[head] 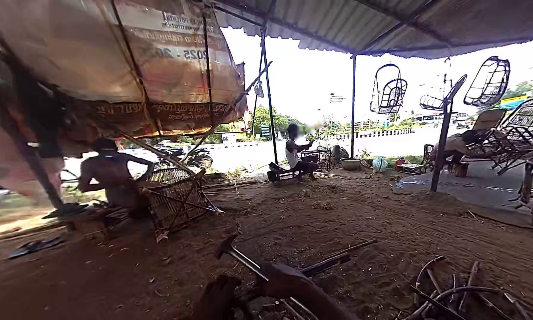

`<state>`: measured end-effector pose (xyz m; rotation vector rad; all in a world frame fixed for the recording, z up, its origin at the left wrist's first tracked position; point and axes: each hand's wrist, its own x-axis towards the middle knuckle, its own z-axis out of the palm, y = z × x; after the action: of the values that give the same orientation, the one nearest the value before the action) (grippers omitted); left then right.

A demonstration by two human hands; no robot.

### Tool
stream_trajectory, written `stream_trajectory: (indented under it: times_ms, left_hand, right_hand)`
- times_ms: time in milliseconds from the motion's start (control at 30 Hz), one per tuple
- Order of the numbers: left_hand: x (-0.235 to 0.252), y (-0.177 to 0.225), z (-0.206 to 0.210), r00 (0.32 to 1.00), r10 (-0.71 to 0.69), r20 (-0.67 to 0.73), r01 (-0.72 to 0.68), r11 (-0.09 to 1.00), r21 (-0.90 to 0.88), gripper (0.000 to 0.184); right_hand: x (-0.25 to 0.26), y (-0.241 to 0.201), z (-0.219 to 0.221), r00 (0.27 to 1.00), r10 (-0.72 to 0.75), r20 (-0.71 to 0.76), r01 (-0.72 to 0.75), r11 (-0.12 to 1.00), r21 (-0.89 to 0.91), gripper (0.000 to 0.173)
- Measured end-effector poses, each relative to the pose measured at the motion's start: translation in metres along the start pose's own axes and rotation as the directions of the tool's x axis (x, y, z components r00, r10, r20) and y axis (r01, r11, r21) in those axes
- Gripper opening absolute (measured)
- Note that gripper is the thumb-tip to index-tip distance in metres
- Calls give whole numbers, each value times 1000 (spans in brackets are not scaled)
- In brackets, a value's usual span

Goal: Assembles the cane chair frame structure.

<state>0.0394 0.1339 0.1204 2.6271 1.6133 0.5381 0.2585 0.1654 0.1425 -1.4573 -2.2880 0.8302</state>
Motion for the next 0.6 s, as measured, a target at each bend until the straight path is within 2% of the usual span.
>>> stream_trajectory:
  times_ms: [33,133,267,433,533,600]
  left_hand:
    - [7,-11,1,999,27,19,-28,999,16,47]
    - [13,-8,-6,989,-84,118,88,996,-30,33]
    - [6,-7,-9,985,-144,97,158,975,-154,43]
    - [2,-2,-27,985,-43,166,102,924,-368,51]
    - [6,3,-29,969,-70,237,167,891,-422,50]
    - [12,-5,-23,972,-62,226,154,895,-418,47]
  right_hand:
    - [-1,0,1,1000,6,-23,-6,1000,7,42]
    - [-4,-1,3,998,29,-49,-26,998,57,43]
    - [3,-11,3,999,-1,-44,6,994,108,28]
    - [-2,-22,-4,995,96,-16,-94,992,81,29]
    - [1,-19,-3,994,103,-35,-101,994,50,22]
    - [4,-21,-3,989,137,-54,-134,990,47,21]
